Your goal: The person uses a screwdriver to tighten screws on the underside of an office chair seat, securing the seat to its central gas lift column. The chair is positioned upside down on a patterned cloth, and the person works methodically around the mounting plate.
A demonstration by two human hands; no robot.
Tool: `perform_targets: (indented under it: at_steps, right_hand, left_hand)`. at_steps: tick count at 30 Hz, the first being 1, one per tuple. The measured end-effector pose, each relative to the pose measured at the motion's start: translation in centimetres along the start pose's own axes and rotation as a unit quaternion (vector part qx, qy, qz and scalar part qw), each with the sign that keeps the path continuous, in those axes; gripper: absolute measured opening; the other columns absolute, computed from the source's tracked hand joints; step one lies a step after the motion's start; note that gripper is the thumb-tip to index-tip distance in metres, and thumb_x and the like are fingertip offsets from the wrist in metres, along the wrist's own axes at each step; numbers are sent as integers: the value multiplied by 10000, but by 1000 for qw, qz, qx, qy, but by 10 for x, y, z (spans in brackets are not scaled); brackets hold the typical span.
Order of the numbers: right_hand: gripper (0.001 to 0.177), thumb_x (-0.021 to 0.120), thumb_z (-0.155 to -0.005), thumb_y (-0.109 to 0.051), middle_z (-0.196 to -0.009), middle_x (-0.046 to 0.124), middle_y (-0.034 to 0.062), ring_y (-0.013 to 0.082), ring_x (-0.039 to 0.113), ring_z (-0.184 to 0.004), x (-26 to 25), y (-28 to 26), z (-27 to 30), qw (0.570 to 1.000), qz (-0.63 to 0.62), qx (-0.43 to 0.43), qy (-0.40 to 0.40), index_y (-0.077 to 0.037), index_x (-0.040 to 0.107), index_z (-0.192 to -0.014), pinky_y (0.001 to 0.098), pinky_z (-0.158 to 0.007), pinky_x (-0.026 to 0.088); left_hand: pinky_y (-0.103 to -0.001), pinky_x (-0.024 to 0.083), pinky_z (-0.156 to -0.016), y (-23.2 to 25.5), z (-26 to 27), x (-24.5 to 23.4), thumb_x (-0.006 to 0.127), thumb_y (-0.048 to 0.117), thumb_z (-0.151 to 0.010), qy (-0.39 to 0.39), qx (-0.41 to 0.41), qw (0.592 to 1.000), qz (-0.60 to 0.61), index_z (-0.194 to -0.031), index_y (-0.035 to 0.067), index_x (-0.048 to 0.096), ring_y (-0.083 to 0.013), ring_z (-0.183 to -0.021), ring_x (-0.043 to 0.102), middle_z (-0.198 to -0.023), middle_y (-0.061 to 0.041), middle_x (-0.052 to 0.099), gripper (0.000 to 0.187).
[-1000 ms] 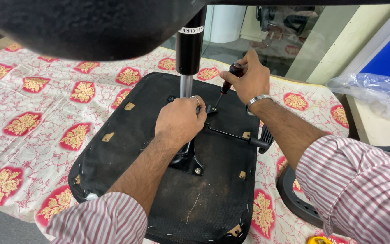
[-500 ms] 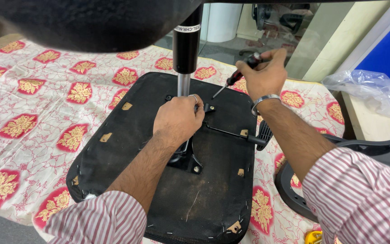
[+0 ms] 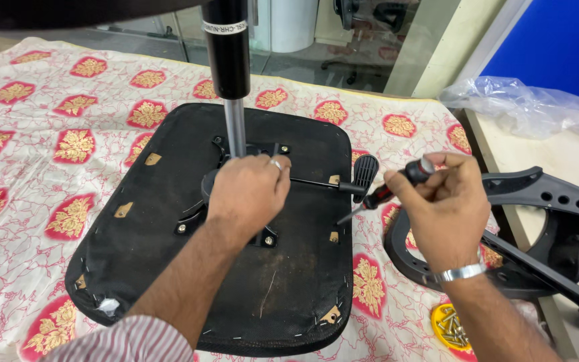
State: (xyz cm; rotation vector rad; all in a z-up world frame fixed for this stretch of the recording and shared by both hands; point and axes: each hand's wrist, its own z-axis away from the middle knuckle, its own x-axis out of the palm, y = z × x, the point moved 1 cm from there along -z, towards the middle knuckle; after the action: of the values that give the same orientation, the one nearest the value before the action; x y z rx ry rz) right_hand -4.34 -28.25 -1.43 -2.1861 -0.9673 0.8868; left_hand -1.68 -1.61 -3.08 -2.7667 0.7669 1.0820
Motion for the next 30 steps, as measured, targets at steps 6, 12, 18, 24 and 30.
perform_targets:
  at_steps: [6, 12, 18, 24, 30]
  right_hand:
    - [452, 847, -871, -81, -913, 593, 5, 35, 608, -723, -15, 17, 41, 994, -100, 49, 8, -11, 520, -1175, 189, -574, 515]
    - [412, 818, -922, -114, -980, 697, 54, 79, 673, -823, -16, 17, 42, 998, -42, 9, -55, 5, 586, -1241, 228, -728, 574]
    - [430, 804, -891, -171, -918, 732, 62, 97, 707, -794, -5, 6, 43, 988, -51, 13, -142, -15, 592, -1230, 250, -703, 589]
    - [376, 816, -925, -136, -943, 699, 66, 104, 669, -810, -25, 24, 50, 992, -87, -17, -93, 2, 583, -1187, 248, -716, 576]
    - [180, 648, -978, -65, -830, 661, 24, 95, 660, -658, -90, 90, 32, 976, -174, 132, 22, -30, 554, -1127, 232, -575, 535]
  left_hand:
    - [-422, 485, -763, 56, 76, 22, 682, 174, -935, -71, -35, 991, 110, -943, 81, 741, -250, -785, 663, -823, -63, 683, 110]
    - [-449, 452, -954, 74, 116, 21, 680, 176, -917, -138, -110, 974, 142, -1020, 87, 760, -255, -1037, 615, -1056, -58, 665, 158]
    - [-445, 462, -972, 79, 126, 16, 675, 159, -918, -131, -127, 973, 138, -1027, 82, 754, -267, -1126, 614, -1163, -77, 681, 155]
    - [-445, 473, -985, 90, 134, 8, 684, 153, -907, -117, -164, 972, 120, -997, 84, 753, -259, -1161, 630, -1191, -66, 706, 133]
    - [-442, 479, -962, 96, 131, 6, 691, 156, -889, -108, -173, 974, 101, -972, 95, 758, -265, -1160, 633, -1171, -51, 723, 122]
